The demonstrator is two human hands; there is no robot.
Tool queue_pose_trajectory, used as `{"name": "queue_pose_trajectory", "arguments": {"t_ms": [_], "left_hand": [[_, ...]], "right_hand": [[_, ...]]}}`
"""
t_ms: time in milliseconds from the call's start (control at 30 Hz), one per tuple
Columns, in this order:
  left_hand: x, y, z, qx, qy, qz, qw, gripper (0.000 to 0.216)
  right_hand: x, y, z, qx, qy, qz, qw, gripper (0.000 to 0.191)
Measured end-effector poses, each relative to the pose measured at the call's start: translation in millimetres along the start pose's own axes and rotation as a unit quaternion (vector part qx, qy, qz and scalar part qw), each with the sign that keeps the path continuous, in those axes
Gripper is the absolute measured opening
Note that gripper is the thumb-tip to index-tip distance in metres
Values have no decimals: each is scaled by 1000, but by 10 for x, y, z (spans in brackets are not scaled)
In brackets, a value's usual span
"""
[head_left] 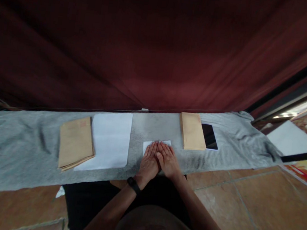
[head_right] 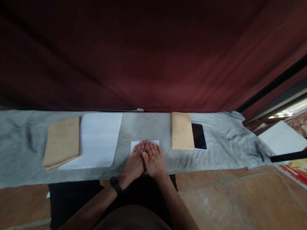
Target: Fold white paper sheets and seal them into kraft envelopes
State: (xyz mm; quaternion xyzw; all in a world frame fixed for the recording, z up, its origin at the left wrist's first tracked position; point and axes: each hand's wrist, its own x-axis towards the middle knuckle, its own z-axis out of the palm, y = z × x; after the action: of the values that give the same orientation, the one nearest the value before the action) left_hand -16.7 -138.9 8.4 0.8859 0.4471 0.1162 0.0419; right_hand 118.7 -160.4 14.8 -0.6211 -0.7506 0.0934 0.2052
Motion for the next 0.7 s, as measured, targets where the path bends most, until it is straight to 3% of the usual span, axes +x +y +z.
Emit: {"name": "queue_pose_trajectory", "arguments": {"t_ms": [333, 700], "left_hand": [[-20, -112, 20, 6, 19, -55, 998, 59], [-209, -317, -7, 21, 53, -110, 992, 59]], "right_hand": [[26, 184, 137, -95, 31, 54, 994, 57], [-176, 292, 46, -115, 91, 63, 987, 55]]}}
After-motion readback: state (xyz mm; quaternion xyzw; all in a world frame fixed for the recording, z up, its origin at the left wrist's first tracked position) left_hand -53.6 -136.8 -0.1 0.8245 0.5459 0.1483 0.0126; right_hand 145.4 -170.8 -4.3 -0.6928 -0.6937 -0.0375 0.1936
